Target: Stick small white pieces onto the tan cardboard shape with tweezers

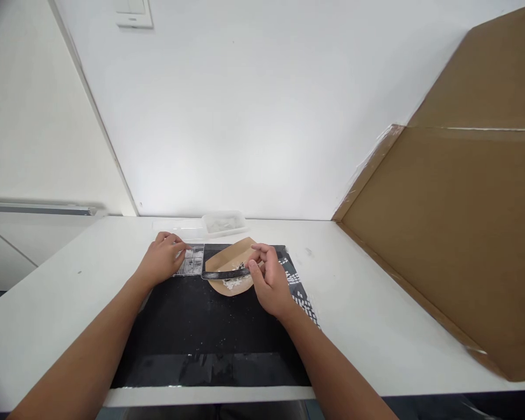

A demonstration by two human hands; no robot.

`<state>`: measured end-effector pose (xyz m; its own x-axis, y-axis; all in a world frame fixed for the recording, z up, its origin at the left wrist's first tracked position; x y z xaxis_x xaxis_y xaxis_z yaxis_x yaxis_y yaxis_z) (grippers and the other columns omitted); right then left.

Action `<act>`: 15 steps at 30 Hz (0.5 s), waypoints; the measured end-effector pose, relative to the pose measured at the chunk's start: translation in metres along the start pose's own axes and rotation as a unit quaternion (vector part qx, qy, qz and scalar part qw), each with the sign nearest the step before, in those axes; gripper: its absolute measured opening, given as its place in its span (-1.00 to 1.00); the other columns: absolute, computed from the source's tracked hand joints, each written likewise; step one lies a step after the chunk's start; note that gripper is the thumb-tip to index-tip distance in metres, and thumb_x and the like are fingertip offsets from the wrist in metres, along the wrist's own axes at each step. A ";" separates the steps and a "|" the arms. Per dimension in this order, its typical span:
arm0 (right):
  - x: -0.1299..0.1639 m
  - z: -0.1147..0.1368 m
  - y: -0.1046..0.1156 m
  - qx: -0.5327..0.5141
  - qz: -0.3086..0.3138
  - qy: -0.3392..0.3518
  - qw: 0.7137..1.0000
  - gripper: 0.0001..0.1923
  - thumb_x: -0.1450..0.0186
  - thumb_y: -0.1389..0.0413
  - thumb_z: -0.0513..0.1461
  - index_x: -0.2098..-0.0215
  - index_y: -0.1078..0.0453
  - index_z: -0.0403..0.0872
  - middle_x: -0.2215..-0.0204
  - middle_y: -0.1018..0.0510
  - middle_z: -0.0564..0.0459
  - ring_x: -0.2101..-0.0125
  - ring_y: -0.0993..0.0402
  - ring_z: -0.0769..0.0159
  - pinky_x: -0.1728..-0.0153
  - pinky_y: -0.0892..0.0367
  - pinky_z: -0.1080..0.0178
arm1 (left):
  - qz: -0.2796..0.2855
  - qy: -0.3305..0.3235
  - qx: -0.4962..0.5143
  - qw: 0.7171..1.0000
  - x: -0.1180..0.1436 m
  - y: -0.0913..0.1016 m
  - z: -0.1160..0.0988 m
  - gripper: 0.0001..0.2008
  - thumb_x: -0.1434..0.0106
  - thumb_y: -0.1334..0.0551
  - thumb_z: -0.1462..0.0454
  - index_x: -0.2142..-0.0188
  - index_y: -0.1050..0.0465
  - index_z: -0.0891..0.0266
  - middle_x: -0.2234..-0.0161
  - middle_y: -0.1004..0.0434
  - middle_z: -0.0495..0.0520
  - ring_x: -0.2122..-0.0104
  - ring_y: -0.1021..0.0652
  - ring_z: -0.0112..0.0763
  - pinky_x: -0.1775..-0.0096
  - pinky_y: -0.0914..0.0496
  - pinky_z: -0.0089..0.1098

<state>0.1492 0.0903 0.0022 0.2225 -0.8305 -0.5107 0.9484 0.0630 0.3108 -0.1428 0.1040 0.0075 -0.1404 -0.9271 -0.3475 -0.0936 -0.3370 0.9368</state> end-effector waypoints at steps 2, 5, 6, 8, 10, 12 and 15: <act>0.000 0.001 0.000 0.002 0.003 0.000 1.000 -0.65 -0.49 0.03 -0.06 -0.17 -0.15 0.02 0.24 -0.47 0.03 0.38 -0.42 0.28 0.20 -0.39 0.13 | 0.003 -0.003 0.004 1.000 0.000 -0.003 -0.002 -0.69 -0.40 -0.09 0.20 0.06 -0.62 0.10 0.06 -0.54 0.20 -0.08 -0.34 0.02 0.04 -0.42 -0.08; 0.001 0.003 -0.001 0.011 0.007 -0.005 1.000 -0.65 -0.49 0.02 -0.07 -0.17 -0.14 0.01 0.24 -0.47 0.03 0.37 -0.45 0.26 0.23 -0.40 0.13 | 0.008 -0.002 0.010 1.000 0.001 -0.004 -0.002 -0.68 -0.41 -0.09 0.19 0.05 -0.62 0.10 0.07 -0.54 0.20 -0.07 -0.34 0.01 0.00 -0.42 -0.07; 0.001 0.004 -0.001 0.015 0.009 -0.006 1.000 -0.65 -0.49 0.02 -0.07 -0.17 -0.14 0.00 0.24 -0.47 0.02 0.34 -0.47 0.25 0.24 -0.40 0.14 | 0.010 -0.001 0.012 1.000 0.001 -0.004 -0.002 -0.68 -0.41 -0.08 0.19 0.05 -0.61 0.10 0.07 -0.54 0.19 -0.07 -0.34 0.00 0.00 -0.42 -0.07; 0.001 0.005 -0.001 0.023 0.013 -0.006 1.000 -0.65 -0.49 0.02 -0.08 -0.17 -0.13 0.00 0.23 -0.48 0.00 0.30 -0.49 0.22 0.27 -0.40 0.15 | 0.015 0.001 0.016 1.000 0.001 -0.003 -0.002 -0.67 -0.42 -0.07 0.17 0.05 -0.61 0.11 0.06 -0.53 0.20 -0.08 -0.33 0.01 -0.01 -0.42 -0.08; 0.001 0.005 -0.001 0.030 0.016 -0.002 0.999 -0.65 -0.49 0.02 -0.08 -0.18 -0.13 0.00 0.22 -0.48 -0.02 0.28 -0.50 0.20 0.30 -0.40 0.16 | 0.019 0.004 0.021 1.000 0.001 -0.004 -0.002 -0.66 -0.42 -0.07 0.16 0.05 -0.60 0.12 0.05 -0.52 0.20 -0.09 -0.32 0.01 -0.02 -0.41 -0.08; 0.001 0.006 -0.001 0.035 0.016 -0.001 0.999 -0.65 -0.48 0.02 -0.09 -0.18 -0.13 0.00 0.22 -0.48 -0.02 0.28 -0.51 0.20 0.33 -0.39 0.17 | 0.024 0.007 0.025 0.999 0.001 -0.005 -0.001 -0.66 -0.41 -0.07 0.16 0.05 -0.60 0.14 0.04 -0.51 0.21 -0.09 -0.32 0.01 -0.02 -0.41 -0.08; 0.001 0.006 -0.002 0.039 0.017 -0.003 0.999 -0.67 -0.48 0.02 -0.11 -0.16 -0.13 -0.01 0.23 -0.47 -0.01 0.32 -0.49 0.23 0.36 -0.37 0.20 | 0.031 0.011 0.033 0.999 0.001 -0.006 0.000 -0.66 -0.41 -0.06 0.17 0.06 -0.59 0.14 0.03 -0.50 0.21 -0.08 -0.31 0.01 0.00 -0.41 -0.09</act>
<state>0.1462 0.0860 0.0064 0.2526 -0.8315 -0.4947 0.9199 0.0478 0.3893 -0.1424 0.1052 0.0017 -0.1256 -0.9495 -0.2877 -0.1495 -0.2686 0.9516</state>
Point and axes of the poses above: each hand's wrist, its own x-axis away from the middle knuckle, its own y-axis out of the back of the hand, z = x × y, the point moved 5 cm from there along -x, towards the middle knuckle
